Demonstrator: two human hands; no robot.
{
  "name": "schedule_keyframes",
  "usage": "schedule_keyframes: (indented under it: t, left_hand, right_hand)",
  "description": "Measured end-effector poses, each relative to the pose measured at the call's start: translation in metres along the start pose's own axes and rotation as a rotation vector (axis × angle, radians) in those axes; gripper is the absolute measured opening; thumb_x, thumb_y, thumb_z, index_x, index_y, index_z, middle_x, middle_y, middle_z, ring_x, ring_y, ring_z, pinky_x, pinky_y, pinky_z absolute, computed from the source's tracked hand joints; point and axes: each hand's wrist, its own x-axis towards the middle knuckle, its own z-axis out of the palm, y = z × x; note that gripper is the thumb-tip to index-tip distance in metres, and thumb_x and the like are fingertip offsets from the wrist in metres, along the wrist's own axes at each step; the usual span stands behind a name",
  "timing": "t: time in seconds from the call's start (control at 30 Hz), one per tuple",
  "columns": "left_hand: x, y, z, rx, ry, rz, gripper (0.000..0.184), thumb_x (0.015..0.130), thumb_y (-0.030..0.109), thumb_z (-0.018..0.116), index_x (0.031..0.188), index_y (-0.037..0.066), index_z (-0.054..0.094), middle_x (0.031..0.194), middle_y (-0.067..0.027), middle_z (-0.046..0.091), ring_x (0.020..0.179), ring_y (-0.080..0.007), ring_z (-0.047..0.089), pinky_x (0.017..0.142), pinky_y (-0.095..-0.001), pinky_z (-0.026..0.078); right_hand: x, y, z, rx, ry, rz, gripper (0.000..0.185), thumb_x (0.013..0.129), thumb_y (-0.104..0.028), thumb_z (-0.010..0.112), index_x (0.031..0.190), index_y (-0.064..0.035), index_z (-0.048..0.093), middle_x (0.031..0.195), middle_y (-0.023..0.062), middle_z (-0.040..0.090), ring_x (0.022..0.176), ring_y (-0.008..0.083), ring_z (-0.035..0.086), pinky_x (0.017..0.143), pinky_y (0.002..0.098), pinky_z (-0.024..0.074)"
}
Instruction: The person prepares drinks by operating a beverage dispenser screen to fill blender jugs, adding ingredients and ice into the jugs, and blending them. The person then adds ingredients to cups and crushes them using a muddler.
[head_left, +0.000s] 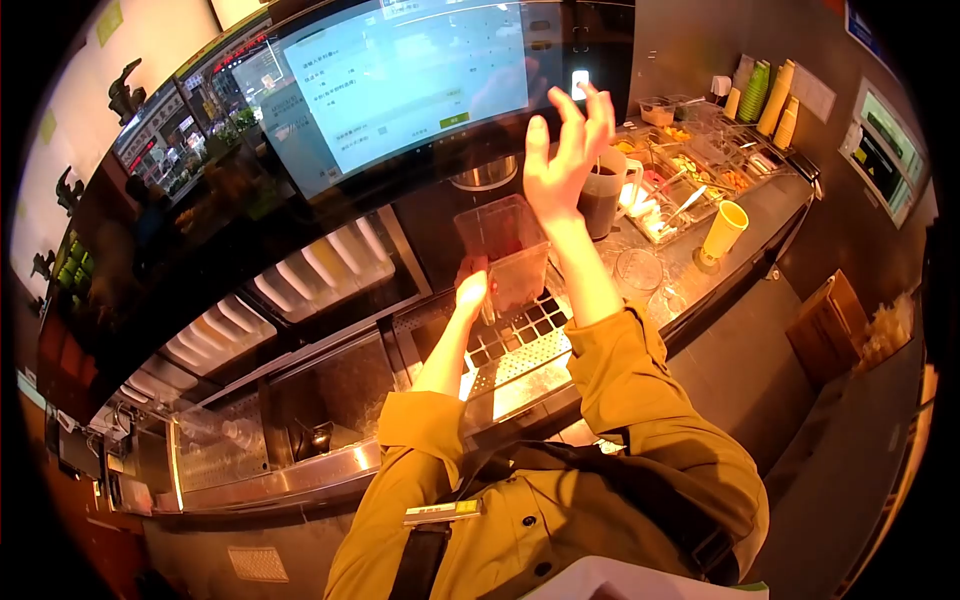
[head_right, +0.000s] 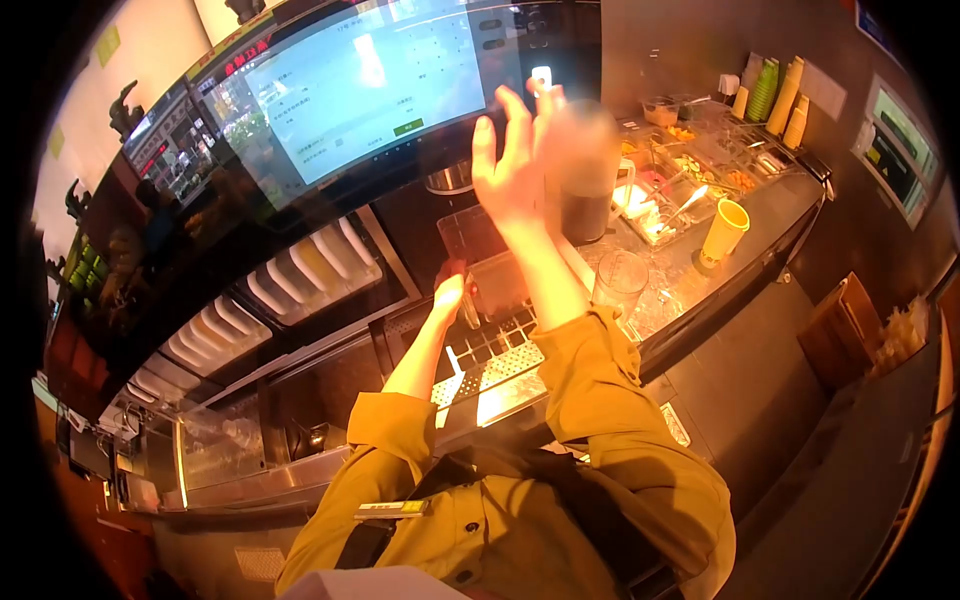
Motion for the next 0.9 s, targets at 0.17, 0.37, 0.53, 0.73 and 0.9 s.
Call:
schedule_keyframes:
  t: [0.17,0.37,0.53,0.73,0.9]
  left_hand:
    - [-0.01,0.012,0.005,0.174,0.16,-0.027,0.037,0.082,0.033,0.043,0.099,0.003,0.055,0.073,-0.0103,0.055,0.048,-0.0152,0.053,0.05,-0.0296,0.042]
    - [0.001,0.002,0.005,0.375,0.212,-0.075,0.044,0.077,0.04,0.038,0.105,0.013,0.056,0.079,-0.0152,0.063,0.074,-0.0289,0.061,0.071,-0.0387,0.046]
    - [-0.013,0.019,0.004,0.4,0.171,-0.125,0.043,0.076,0.04,0.035,0.102,0.013,0.057,0.082,-0.0166,0.062,0.081,-0.0323,0.06,0.074,-0.0406,0.045]
    - [-0.001,0.005,0.007,0.392,0.218,-0.077,0.043,0.076,0.04,0.035,0.103,0.013,0.057,0.081,-0.0163,0.062,0.081,-0.0333,0.059,0.074,-0.0412,0.045]
    - [0.001,0.003,0.007,0.348,0.235,-0.024,0.038,0.08,0.033,0.039,0.092,0.002,0.058,0.065,-0.0087,0.058,0.048,-0.0161,0.055,0.05,-0.0321,0.044]
  right_hand:
    - [-0.025,-0.016,0.006,0.019,-0.129,-0.092,0.027,0.066,-0.011,0.058,0.093,-0.0071,0.063,0.119,0.0149,0.042,0.114,0.0356,0.031,0.097,0.0479,0.0244]
    - [-0.023,-0.027,0.012,0.062,-0.136,-0.129,0.029,0.064,-0.008,0.058,0.092,-0.0084,0.064,0.118,0.0156,0.043,0.115,0.0349,0.032,0.096,0.0474,0.025]
    - [-0.029,-0.033,0.019,0.101,-0.13,-0.139,0.028,0.063,-0.006,0.058,0.09,-0.0077,0.064,0.118,0.0162,0.044,0.115,0.0343,0.032,0.096,0.0473,0.0257]
    - [-0.03,-0.036,0.026,0.086,-0.124,-0.152,0.031,0.063,-0.006,0.057,0.093,-0.008,0.064,0.118,0.0162,0.044,0.115,0.0341,0.033,0.096,0.0471,0.0252]
    - [-0.027,-0.041,0.019,0.085,-0.087,-0.132,0.033,0.064,-0.007,0.057,0.096,-0.0079,0.063,0.118,0.0155,0.043,0.113,0.0342,0.033,0.096,0.0491,0.0242]
